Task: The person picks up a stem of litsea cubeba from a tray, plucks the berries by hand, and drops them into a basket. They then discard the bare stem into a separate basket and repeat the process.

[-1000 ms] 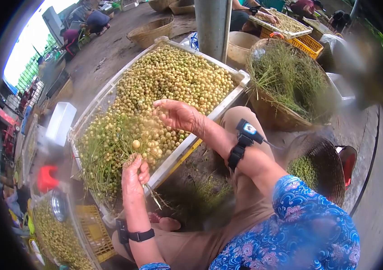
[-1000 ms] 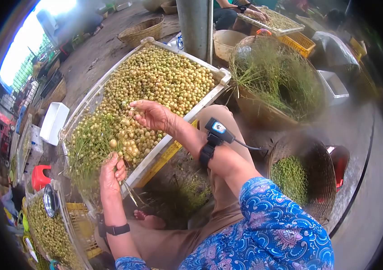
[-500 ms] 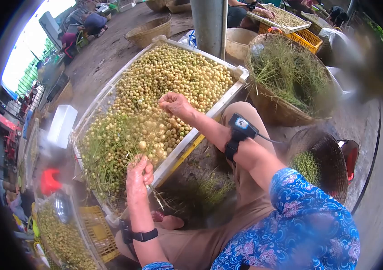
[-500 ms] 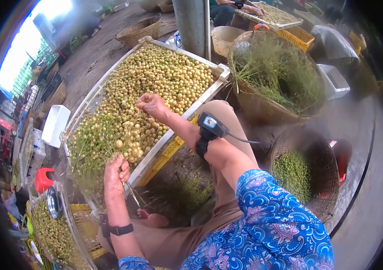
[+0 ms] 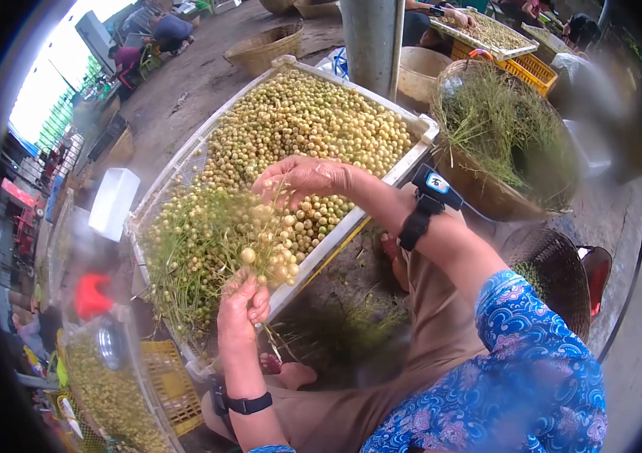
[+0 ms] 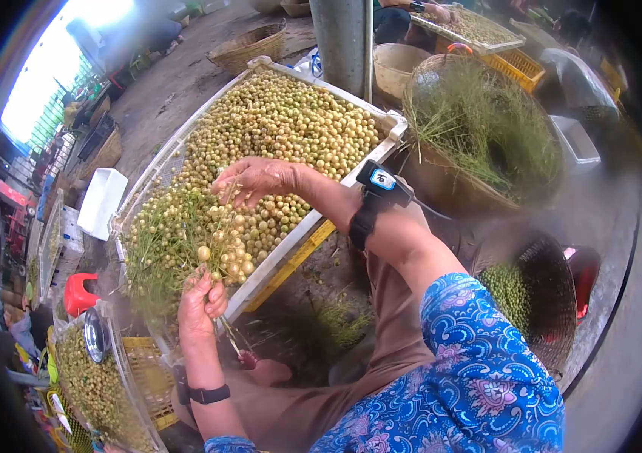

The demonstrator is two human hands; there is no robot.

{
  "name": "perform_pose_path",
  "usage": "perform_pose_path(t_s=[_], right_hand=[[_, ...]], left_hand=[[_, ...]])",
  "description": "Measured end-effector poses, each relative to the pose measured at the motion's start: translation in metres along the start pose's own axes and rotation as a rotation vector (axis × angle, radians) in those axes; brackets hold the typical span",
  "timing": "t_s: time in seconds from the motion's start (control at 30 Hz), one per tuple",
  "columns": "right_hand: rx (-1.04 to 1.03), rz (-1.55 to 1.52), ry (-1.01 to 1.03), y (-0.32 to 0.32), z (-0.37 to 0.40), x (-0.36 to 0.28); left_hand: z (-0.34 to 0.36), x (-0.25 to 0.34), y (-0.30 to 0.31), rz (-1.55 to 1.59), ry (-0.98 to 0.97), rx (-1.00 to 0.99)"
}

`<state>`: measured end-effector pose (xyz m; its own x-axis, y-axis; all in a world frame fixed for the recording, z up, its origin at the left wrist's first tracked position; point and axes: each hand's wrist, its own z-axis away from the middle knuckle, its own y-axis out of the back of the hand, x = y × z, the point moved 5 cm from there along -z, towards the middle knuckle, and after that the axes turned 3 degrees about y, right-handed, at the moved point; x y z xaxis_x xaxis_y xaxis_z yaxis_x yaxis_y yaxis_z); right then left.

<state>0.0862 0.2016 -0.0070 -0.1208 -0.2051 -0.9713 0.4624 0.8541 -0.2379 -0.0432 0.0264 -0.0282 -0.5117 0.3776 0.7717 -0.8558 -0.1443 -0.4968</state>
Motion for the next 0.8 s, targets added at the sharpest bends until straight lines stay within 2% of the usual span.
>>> perform_pose_path(t_s=[0.03,0.07,0.13,0.17,0.4,0.5,0.57,0.63,0.7,0.8], right_hand=[[-0.084,-0.124,0.035,-0.012,0.003,-0.004],[-0.084,-0.127,0.034,-0.013,0.004,-0.002],[-0.25,-0.233,-0.023,-0.024,0.007,0.001],[-0.253,-0.232,-0.024,-0.024,0.008,0.002],[-0.124,-0.16,0.03,-0.025,0.015,0.0],[0.004,-0.289,-0.01,-0.014,0.013,0.003],[0.1,-0.603,0.209,0.013,0.013,-0.005],[0.084,-0.669,0.238,0.015,0.014,-0.005],[0.189,-0.478,0.098,-0.002,0.02,0.004],[0.099,-0.376,-0.087,-0.032,0.016,0.035]], left_hand=[[-0.002,-0.001,0.002,-0.003,0.019,-0.015],[-0.002,-0.002,0.004,-0.008,0.036,-0.028],[-0.002,-0.001,0.004,-0.014,0.026,-0.04],[-0.001,0.0,0.003,-0.019,0.014,-0.053],[0.003,0.0,0.003,-0.043,-0.006,0.038],[0.005,0.001,0.003,-0.036,-0.025,-0.021],[0.008,0.003,0.002,-0.002,-0.015,-0.025],[0.007,0.003,0.009,0.023,-0.027,-0.057],[0.005,0.003,0.011,0.047,-0.039,-0.083],[0.006,0.002,0.012,0.087,-0.052,-0.07]])
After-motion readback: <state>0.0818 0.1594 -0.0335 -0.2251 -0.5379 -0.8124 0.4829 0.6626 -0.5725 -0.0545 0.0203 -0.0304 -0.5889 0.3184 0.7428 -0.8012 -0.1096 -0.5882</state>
